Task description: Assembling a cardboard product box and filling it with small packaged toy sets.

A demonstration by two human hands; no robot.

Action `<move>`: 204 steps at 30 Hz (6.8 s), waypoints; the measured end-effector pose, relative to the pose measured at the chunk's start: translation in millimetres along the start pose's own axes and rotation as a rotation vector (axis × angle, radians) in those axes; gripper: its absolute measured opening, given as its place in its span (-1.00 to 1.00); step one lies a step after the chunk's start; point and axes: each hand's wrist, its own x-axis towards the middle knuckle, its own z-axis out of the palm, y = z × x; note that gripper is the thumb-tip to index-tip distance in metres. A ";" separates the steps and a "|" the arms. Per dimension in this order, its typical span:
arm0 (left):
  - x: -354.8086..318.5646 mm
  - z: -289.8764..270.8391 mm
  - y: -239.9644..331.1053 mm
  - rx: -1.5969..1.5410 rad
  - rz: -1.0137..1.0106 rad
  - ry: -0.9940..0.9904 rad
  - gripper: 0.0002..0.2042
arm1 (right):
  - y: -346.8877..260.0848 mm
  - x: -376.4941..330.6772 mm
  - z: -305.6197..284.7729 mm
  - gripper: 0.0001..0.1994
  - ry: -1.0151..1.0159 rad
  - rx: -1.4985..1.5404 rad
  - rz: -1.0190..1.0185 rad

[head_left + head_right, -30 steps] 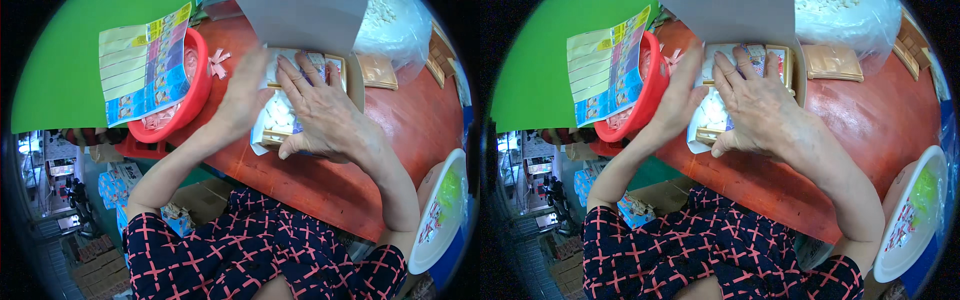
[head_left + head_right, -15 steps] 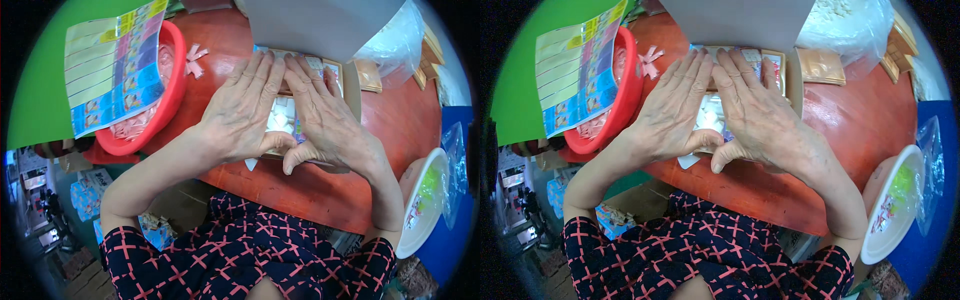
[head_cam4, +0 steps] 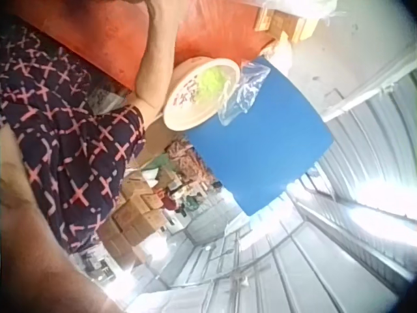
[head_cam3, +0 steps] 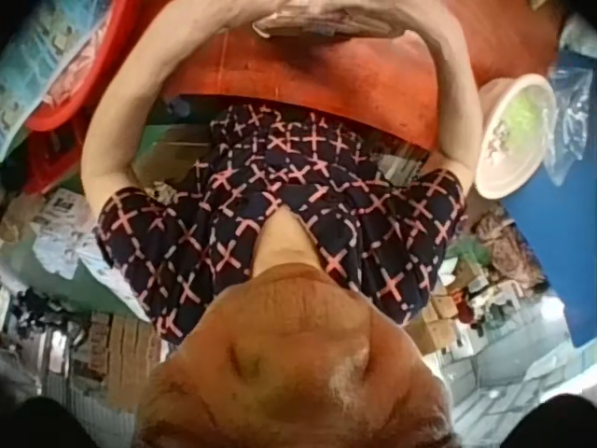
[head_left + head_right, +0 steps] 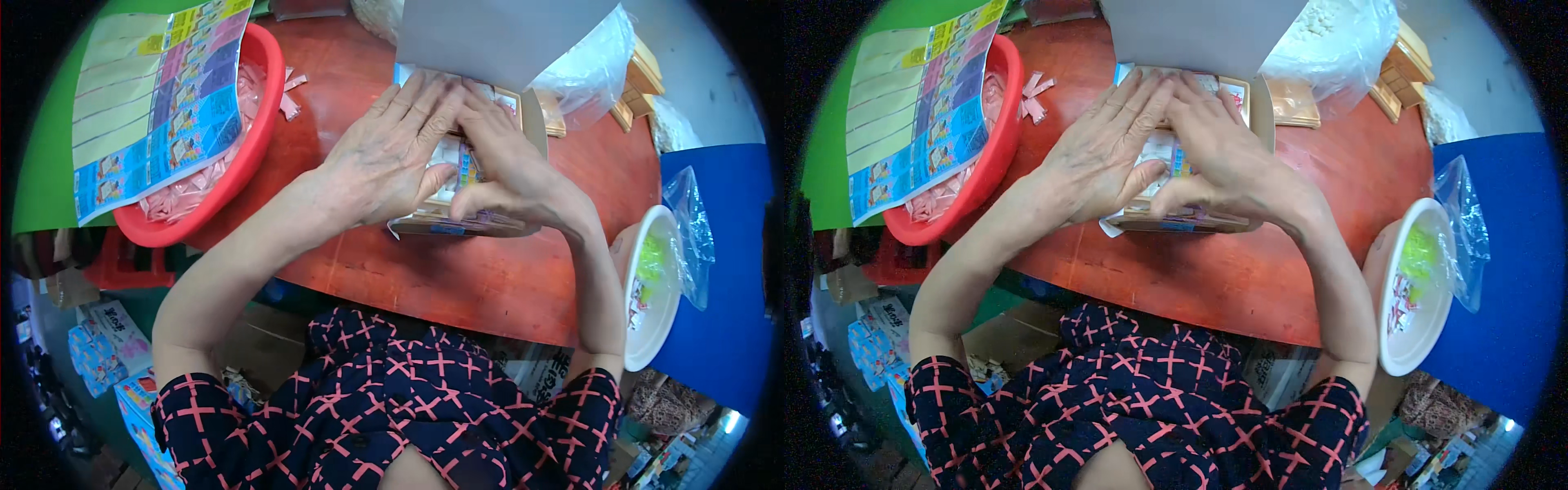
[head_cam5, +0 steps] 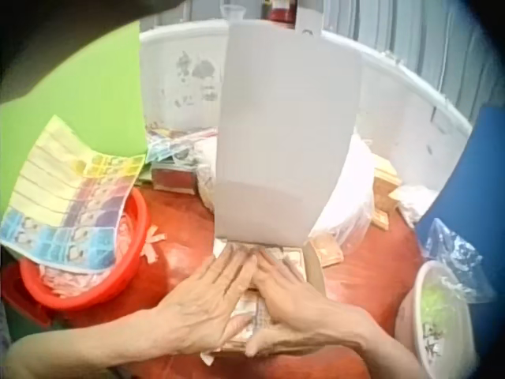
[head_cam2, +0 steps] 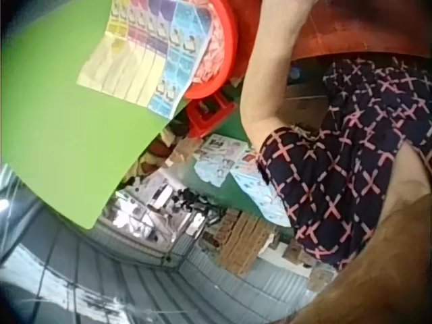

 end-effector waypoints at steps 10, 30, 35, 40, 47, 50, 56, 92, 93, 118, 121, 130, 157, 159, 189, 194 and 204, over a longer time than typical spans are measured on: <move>1.1 4.6 10.1 0.122 -0.061 -0.020 -0.49 | 17.2 -19.3 -27.7 -0.69 0.324 -0.150 0.839; 0.5 10.7 13.3 -0.064 -0.033 0.088 -0.47 | -11.9 6.7 1.9 -0.86 0.284 -0.655 0.551; -0.9 8.5 13.1 -0.075 -0.029 0.098 -0.50 | -12.3 -20.6 -1.9 -0.66 0.327 -0.096 0.624; 0.3 -0.9 13.7 -0.140 -0.064 -0.061 -0.40 | 2.9 -40.5 -2.8 -0.53 0.361 0.349 0.608; 2.1 -8.5 14.1 -0.126 -0.086 -0.164 -0.38 | 11.0 -42.5 23.2 -0.59 0.509 0.133 0.448; 1.1 -9.8 12.6 -0.093 -0.101 -0.221 -0.40 | 6.3 -33.7 25.1 -0.61 0.450 0.191 0.417; -1.3 -19.0 1.6 -0.188 -0.120 -0.266 -0.44 | 4.8 -30.1 25.6 -0.54 0.380 0.000 0.375; 5.8 41.4 -56.7 -0.864 -0.339 0.424 -0.65 | 66.5 0.3 42.4 -0.83 0.849 0.463 0.277; 6.2 33.9 -53.3 -0.578 -0.297 0.370 -0.68 | 65.9 -2.9 41.9 -0.83 0.849 0.460 0.279; -11.4 -29.9 36.5 0.047 -0.098 -0.176 -0.11 | 66.0 -42.7 28.7 -0.67 0.560 0.883 0.271; -11.9 -27.4 36.6 0.077 -0.093 -0.124 -0.16 | 42.2 -67.5 35.4 -0.51 0.549 1.017 0.266; -9.9 -16.6 26.7 0.125 -0.032 -0.020 -0.27 | 3.0 -66.8 36.7 -0.11 0.579 0.437 0.243; -29.5 34.2 -6.9 -0.624 0.064 0.489 -0.78 | 19.1 -53.9 3.3 -0.78 0.657 0.805 0.304; -30.1 34.6 -5.9 -0.677 0.039 0.471 -0.80 | 14.3 -55.8 8.5 -0.74 0.694 0.746 0.349; -32.4 17.1 -14.2 -0.953 -0.325 0.229 -0.38 | 20.3 -19.8 2.4 -0.46 0.981 0.648 0.038; -39.7 6.5 -17.5 -0.861 -0.449 0.191 -0.27 | 18.2 3.4 -8.3 -0.52 0.980 0.730 -0.118; -29.0 -4.6 -10.1 -0.769 -0.387 0.105 -0.25 | 25.9 -5.3 1.3 -0.49 1.078 0.441 -0.360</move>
